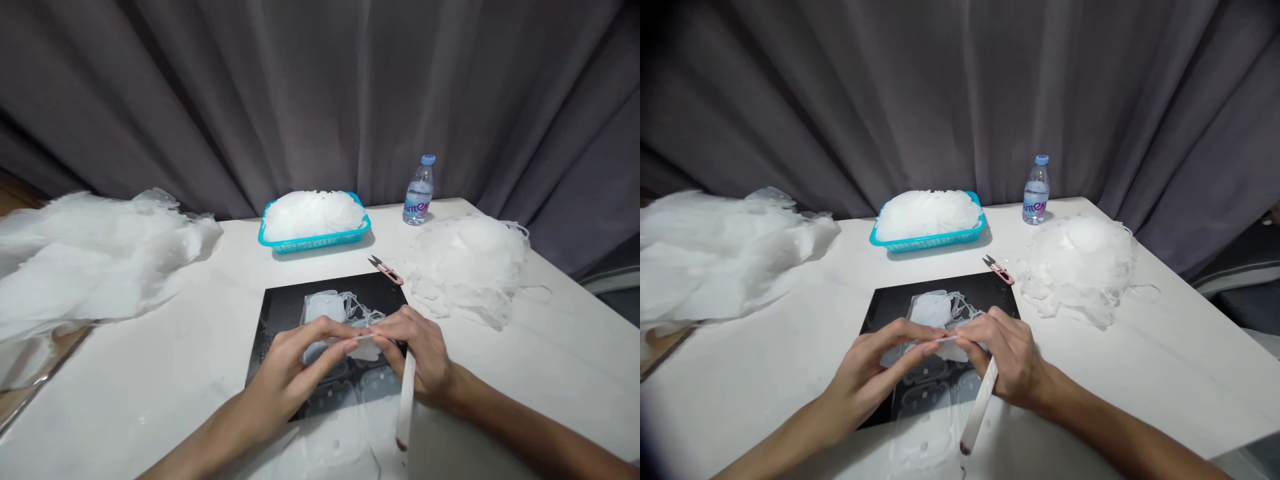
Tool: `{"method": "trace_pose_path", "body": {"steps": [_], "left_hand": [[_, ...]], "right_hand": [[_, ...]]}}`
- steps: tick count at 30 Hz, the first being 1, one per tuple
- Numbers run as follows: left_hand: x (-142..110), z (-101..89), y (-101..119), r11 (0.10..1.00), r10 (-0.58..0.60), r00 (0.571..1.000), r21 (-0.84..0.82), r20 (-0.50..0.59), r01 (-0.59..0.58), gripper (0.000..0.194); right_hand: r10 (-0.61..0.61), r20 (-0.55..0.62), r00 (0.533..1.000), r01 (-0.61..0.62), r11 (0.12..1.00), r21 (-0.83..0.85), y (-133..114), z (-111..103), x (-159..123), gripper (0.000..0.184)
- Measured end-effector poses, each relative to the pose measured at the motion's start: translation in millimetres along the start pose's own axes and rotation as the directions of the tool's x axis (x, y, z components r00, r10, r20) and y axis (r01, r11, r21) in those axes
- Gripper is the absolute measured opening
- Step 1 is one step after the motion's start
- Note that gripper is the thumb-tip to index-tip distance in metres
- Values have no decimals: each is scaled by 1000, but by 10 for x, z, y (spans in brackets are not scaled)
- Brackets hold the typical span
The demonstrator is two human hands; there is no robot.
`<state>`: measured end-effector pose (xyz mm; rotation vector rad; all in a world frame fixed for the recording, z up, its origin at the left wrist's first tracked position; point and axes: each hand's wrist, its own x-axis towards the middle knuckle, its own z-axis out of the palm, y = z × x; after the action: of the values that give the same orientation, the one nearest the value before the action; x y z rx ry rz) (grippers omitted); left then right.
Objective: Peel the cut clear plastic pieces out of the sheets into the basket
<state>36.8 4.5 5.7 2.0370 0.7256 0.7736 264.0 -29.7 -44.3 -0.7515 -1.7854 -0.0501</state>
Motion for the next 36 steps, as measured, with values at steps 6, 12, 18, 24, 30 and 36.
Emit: {"method": "trace_pose_path", "body": {"steps": [6, 12, 18, 24, 30, 36], "left_hand": [[-7, -1, -20, 997, 70, 997, 34, 32, -72, 23], [16, 12, -20, 984, 112, 993, 136, 32, -116, 19], [157, -149, -405, 909, -80, 987, 397, -139, 130, 11], [726, -958, -835, 954, -36, 936, 267, -351, 137, 29], [1580, -1605, -1039, 946, 51, 854, 300, -517, 125, 30], [1984, -1682, -1221, 885, 36, 855, 414, -518, 213, 34]], "right_hand": [[-24, -34, 999, 23, 999, -29, 0, 9, -31, 14], [-14, -1, 1000, 14, 998, -58, 27, -8, -29, 12], [186, 308, 933, -87, 948, -308, 102, 4, -62, 19], [342, 365, 866, -191, 901, -389, 191, 84, -184, 7], [420, 331, 845, -282, 876, -392, 260, 169, -247, 20], [422, 325, 847, -258, 859, -443, 363, 233, -295, 27]]}}
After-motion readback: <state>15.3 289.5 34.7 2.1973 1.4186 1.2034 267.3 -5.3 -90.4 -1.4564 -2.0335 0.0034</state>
